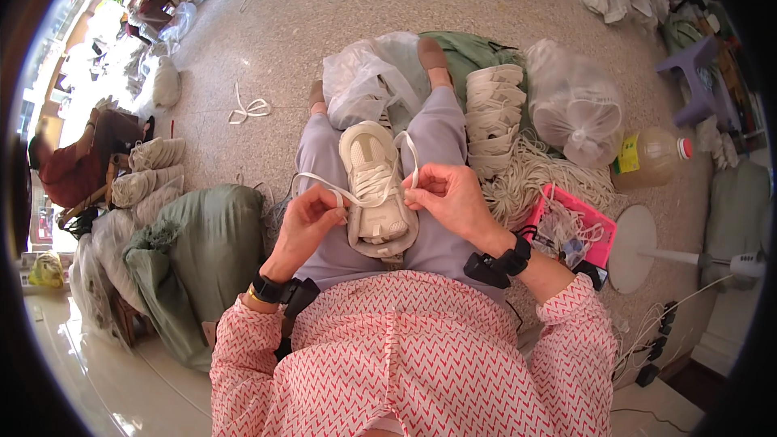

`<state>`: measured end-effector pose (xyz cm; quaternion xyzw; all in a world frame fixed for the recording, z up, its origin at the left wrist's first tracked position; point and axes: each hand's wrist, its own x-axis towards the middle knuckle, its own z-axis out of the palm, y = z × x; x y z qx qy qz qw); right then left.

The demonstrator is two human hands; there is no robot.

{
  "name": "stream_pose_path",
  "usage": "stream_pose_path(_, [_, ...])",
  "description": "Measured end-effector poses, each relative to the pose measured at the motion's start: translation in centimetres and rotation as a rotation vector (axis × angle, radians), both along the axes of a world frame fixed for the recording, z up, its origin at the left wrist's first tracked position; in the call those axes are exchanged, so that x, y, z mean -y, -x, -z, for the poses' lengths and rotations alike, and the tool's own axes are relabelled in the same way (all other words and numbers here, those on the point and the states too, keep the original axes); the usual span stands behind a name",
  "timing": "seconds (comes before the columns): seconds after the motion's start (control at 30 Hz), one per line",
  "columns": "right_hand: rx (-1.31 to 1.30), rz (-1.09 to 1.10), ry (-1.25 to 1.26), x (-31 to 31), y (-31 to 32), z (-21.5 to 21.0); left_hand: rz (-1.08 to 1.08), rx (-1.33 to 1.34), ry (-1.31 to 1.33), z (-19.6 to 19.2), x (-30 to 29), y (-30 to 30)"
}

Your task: The person is lacing a white sneaker while sitting in a shoe manufacturing facility.

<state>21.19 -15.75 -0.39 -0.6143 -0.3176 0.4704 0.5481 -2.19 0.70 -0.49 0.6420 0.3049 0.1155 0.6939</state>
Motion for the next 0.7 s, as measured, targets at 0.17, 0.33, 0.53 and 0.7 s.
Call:
stream_pose_path(0.17, [0.089,-0.024,0.038,-0.9,0.5,-0.3,0.001,0.006,-0.012,0.0,-0.1,-0.2])
stream_pose_path(0.33, [0.382,0.094,0.028,-0.9,1.1,0.0,-0.062,0.124,0.113,0.3,0.3,-0.6])
stream_pose_path(0.53, [0.475,0.129,0.03,-0.7,1.1,-0.5,-0.093,0.123,0.108,1.3,0.7,-0.7])
stream_pose_path(0.7, [0.701,0.051,-0.126,-0.3,1.2,-0.4,-0.101,0.13,-0.079,2.1,1.3,-0.8])
